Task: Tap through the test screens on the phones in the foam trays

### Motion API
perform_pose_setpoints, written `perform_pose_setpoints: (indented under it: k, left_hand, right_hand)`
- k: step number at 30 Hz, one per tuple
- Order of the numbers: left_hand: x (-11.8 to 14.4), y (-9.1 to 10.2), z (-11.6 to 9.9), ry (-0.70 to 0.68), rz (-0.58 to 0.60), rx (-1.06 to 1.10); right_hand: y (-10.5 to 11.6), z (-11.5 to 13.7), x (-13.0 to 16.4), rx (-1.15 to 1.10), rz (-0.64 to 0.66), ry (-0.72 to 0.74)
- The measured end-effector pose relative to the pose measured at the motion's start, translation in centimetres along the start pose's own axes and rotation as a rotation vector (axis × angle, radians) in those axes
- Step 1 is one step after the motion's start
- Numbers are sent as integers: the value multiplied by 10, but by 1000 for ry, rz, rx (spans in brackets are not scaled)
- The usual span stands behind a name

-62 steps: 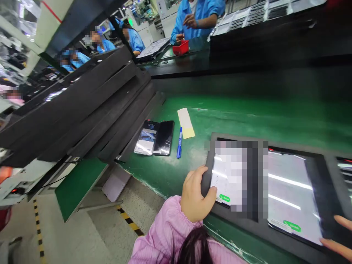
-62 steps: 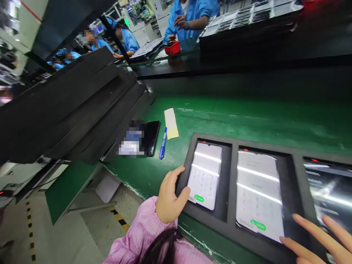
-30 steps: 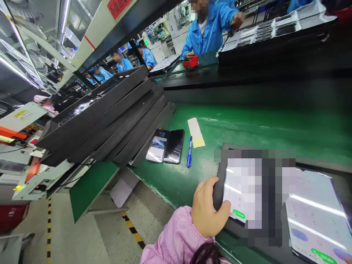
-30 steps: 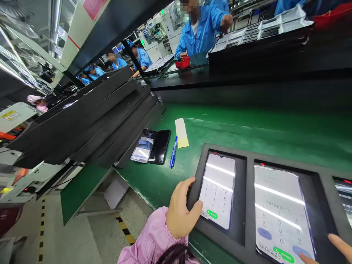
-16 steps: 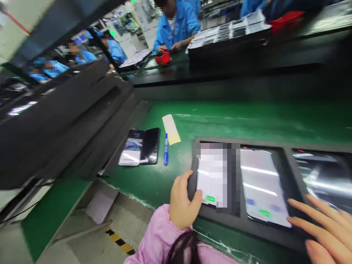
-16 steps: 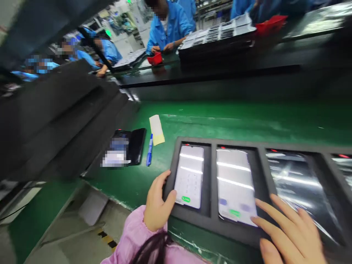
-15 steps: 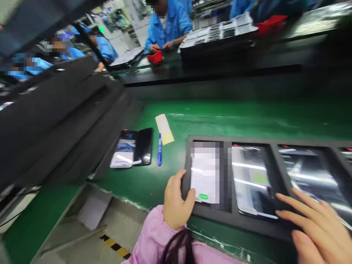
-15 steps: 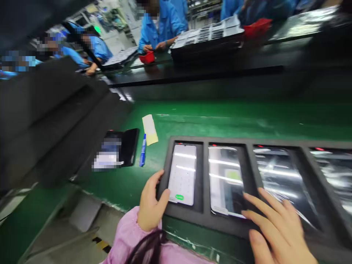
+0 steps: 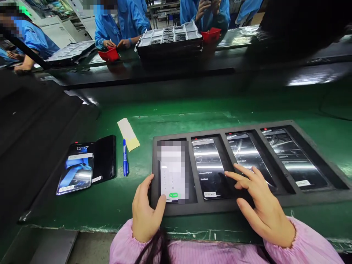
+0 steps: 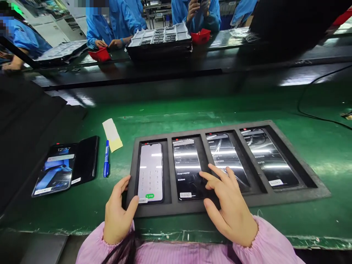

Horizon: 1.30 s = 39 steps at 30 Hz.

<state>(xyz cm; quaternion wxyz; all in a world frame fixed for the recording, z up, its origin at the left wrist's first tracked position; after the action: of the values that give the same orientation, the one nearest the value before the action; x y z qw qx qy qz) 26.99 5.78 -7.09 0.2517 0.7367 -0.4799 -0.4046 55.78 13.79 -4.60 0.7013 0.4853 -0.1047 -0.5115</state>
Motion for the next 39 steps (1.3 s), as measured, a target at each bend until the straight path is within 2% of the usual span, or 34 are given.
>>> perform_pose_setpoints:
  k: [3,7,11,18,23,26,29,31,36,37,39]
  left_hand:
    - [2,2,-3,-107,13,63]
    - [3,2,-8,-182,79,193]
    - [4,1,-11,-165,131,255]
    - [4,-1,-13,-114,112,252]
    - [5,-2,-14,-108,109,240]
    - [4,-1,-15,-103,111,244]
    - [5,-1,-15,-101,117,248]
    - [5,-1,-14,-101,117,247]
    - [5,-1,-12,-108,121,242]
    - [5,-1,-12,-109,122,241]
    - [5,-1,-12,-111,121,237]
  right_hand:
    - [-6,13,-1,-114,11,22]
    - [-16,34,-6,-150,122,170]
    - [-24,46,-12,-50,209,247]
    - [-39,61,-20,207,300,339]
    - [-48,64,-21,163,270,285]
    - [-43,61,-21,117,134,283]
    - [-39,60,-22,129,44,170]
    - [-40,63,-22,111,74,139]
    - [-48,72,-23,76,241,263]
    - [-49,72,-23,69,239,246]
    - [-46,71,-23,22,149,164]
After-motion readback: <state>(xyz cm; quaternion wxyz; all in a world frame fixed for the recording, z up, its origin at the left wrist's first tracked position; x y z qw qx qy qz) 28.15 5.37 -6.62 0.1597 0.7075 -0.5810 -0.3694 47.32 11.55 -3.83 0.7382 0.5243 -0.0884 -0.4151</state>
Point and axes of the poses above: each hand's wrist, its own x-axis away from the middle knuckle, its own y-axis out of the back of the hand, z = x × y, the point moved 1 cm from there along -x, towards the middle knuckle, and after that the axes turned 7 degrees about -y, right-handed, at the moved point
